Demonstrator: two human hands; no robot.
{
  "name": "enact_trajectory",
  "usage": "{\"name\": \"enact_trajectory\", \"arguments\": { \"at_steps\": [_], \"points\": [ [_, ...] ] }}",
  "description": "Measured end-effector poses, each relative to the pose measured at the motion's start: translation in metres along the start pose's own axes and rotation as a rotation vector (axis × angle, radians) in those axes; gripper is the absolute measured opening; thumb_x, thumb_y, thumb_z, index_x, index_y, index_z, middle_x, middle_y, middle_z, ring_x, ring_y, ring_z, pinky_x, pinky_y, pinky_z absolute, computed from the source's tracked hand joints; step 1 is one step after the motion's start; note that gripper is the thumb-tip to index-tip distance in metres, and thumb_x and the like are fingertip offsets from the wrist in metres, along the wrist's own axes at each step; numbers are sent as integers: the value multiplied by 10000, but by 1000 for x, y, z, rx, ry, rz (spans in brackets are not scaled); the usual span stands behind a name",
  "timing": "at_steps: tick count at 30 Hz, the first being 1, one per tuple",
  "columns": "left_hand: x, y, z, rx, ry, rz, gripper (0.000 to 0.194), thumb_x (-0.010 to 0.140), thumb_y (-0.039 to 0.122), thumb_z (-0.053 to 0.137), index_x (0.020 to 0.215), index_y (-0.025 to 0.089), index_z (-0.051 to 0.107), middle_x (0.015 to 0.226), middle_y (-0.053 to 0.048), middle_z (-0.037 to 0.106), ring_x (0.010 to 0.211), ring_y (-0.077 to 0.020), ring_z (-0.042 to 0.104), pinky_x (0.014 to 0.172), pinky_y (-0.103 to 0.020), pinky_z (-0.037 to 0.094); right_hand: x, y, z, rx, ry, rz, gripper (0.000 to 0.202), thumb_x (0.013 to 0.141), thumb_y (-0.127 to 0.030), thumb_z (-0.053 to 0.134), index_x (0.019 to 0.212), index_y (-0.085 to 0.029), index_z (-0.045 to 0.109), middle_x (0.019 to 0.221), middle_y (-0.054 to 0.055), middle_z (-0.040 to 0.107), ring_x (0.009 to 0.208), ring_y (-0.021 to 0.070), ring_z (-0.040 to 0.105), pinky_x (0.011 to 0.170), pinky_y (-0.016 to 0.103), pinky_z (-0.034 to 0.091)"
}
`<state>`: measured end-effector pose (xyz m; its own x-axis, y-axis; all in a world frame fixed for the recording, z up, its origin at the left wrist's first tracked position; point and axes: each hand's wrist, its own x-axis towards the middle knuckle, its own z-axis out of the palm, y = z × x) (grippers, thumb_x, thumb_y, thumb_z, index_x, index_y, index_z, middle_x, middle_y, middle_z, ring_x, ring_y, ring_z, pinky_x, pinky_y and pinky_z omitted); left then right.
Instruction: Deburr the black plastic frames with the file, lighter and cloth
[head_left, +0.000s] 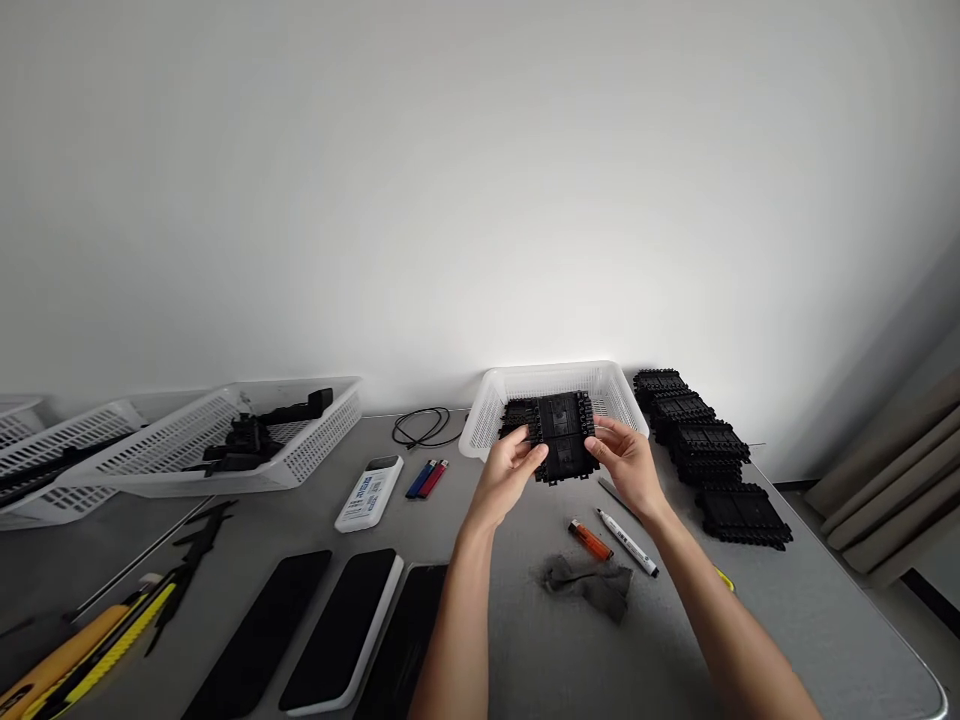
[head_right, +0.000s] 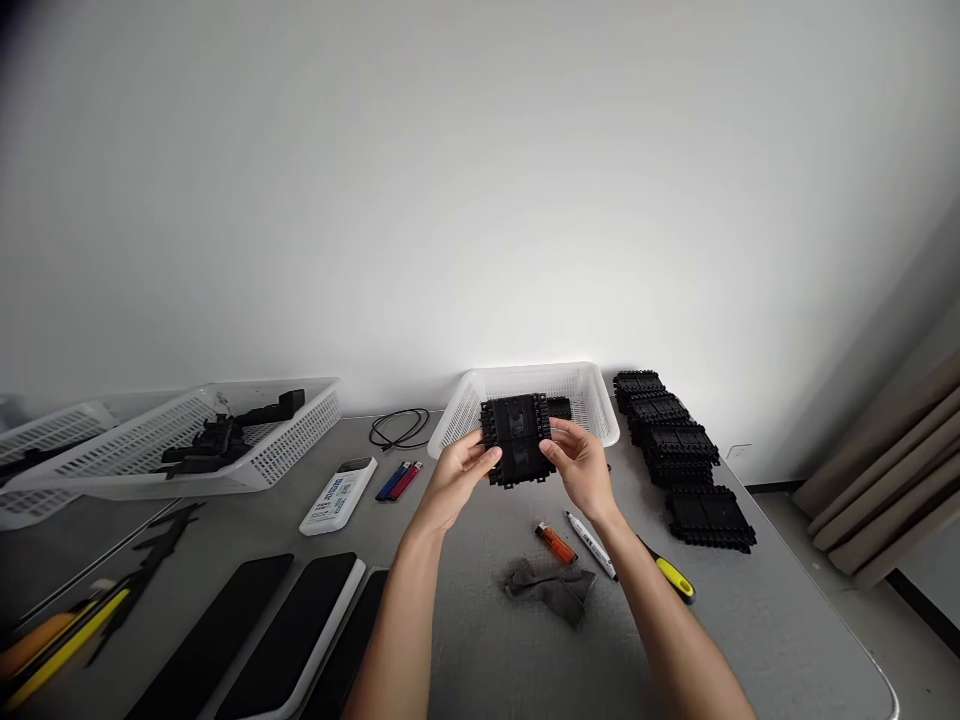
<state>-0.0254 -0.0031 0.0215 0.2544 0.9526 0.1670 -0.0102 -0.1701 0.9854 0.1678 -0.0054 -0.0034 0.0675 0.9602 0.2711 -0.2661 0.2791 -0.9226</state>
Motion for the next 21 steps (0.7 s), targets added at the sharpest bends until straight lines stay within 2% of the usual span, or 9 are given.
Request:
{"name": "enact_trajectory", "arguments": {
  "at_steps": [2, 4, 6, 10, 13, 15, 17, 19, 21],
  "points": [
    [0, 0, 0, 11, 46, 5, 545, 793, 491, 711, 1245, 192, 658, 984, -118, 763, 894, -272, 689, 701, -297, 492, -8, 3, -9, -237, -1, -27, 383, 835, -497, 669, 1055, -185, 688, 892, 65, 739, 828, 226, 675, 710, 343, 520],
    [1, -2, -1, 26, 122, 0, 575, 774, 511, 721, 1242, 181, 660, 951, -116, 765, 890, -276, 687, 658, -281, 476, -23, 12, -22, -607, -14, -53, 293, 914, -452, 577, 1003, -192, 677, 881, 70, 726, 794, 226, 672, 670, 330, 501],
    [2, -4, -3, 29, 188, -22, 621, 741, 540, 739, 1233, 168, 664, 934, -117, 766, 873, -274, 688, 630, -271, 461, -43, 28, -35, -997, -82, -43, 179, 904, -335, 604, 1022, -204, 635, 880, 66, 717, 727, 225, 673, 633, 322, 479],
    [3, -4, -5, -2, 290, -103, 756, 633, 583, 799, 1216, 120, 668, 1041, -171, 752, 987, -319, 675, 668, -293, 481, -78, 65, -55, -1516, -264, 94, 247, 875, -151, 580, 1119, -186, 579, 999, 120, 699, 876, 278, 695, 602, 294, 475],
    [4, -4, -4, -18, 314, -122, 825, 610, 587, 812, 1254, 100, 642, 1135, -195, 725, 1094, -348, 640, 719, -317, 498, -88, 77, -62, -1579, -341, 150, 311, 853, -72, 533, 1146, -168, 572, 985, 134, 695, 871, 276, 702, 629, 295, 483],
    [4, -5, -3, -10, 318, -121, 844, 613, 589, 810, 1271, 93, 629, 1094, -183, 739, 1079, -342, 645, 712, -314, 499, -86, 76, -64, -1530, -382, 149, 333, 812, -41, 542, 1118, -168, 584, 925, 110, 700, 799, 251, 706, 620, 283, 476],
    [5, -9, -3, -13, 336, -116, 834, 611, 577, 816, 1269, 97, 633, 1042, -163, 753, 1041, -329, 660, 696, -307, 499, -82, 66, -66, -1455, -417, 128, 282, 817, -64, 536, 1065, -185, 592, 849, 61, 693, 719, 206, 688, 591, 256, 461],
    [7, -12, -3, -31, 361, -103, 802, 606, 553, 828, 1250, 110, 648, 1027, -149, 758, 1013, -316, 672, 686, -301, 502, -76, 50, -66, -1365, -442, 91, 198, 889, -140, 483, 1047, -207, 581, 767, 10, 662, 656, 161, 649, 573, 235, 455],
    [8, -14, -3, -48, 365, -84, 769, 607, 532, 835, 1230, 114, 663, 1036, -148, 758, 991, -305, 681, 688, -299, 506, -68, 28, -66, -1168, -430, 38, 205, 961, -239, 415, 1099, -219, 565, 705, -20, 623, 604, 138, 607, 560, 232, 466]
  ]
}}
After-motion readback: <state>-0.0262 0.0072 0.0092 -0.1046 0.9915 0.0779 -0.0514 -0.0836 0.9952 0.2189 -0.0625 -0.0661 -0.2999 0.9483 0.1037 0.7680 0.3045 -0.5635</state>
